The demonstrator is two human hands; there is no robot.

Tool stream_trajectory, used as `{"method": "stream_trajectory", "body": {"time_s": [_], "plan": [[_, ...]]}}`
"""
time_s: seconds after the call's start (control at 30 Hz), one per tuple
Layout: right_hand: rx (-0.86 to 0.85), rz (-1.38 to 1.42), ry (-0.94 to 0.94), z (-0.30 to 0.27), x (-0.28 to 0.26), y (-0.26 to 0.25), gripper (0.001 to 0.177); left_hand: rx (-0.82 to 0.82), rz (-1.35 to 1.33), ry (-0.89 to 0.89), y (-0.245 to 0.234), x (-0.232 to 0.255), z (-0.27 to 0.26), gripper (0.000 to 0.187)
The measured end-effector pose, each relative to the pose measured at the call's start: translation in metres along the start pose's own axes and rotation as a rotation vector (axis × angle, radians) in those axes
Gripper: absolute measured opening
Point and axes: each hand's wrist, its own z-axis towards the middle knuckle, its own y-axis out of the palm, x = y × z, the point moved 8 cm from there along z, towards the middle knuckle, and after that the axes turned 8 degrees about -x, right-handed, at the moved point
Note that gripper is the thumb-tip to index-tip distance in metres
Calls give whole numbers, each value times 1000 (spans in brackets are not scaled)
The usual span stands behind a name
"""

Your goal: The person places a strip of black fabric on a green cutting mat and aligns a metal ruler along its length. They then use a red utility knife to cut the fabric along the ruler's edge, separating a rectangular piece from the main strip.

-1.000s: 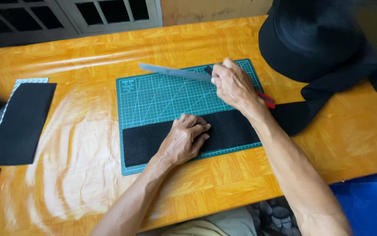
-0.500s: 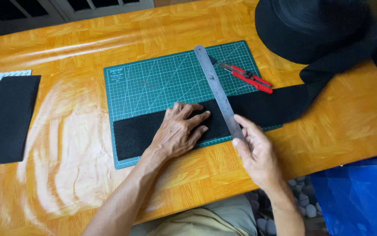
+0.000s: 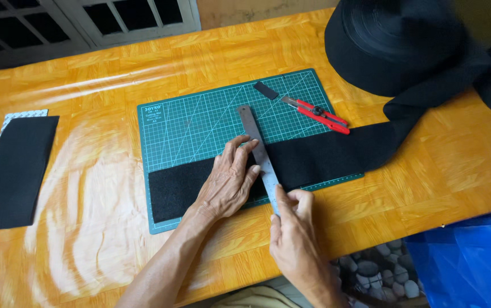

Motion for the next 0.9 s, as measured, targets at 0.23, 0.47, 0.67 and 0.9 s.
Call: {"method": "stream_trajectory", "body": {"time_s": [0.23,0.47,0.67,0.9], "plan": [[-195,-229,98,10,-6,11,55,60,119,66,2,4,2,32],[-113,-408,-228,63,3,-23,48,71,138,100,1,8,1,33],[-251,-464,-266,75,44,-5,54,29,128,23,9,-7,4,41],[-212,-484,-286,73,43,-5,56,41,137,3,5,-5,4,43]]}}
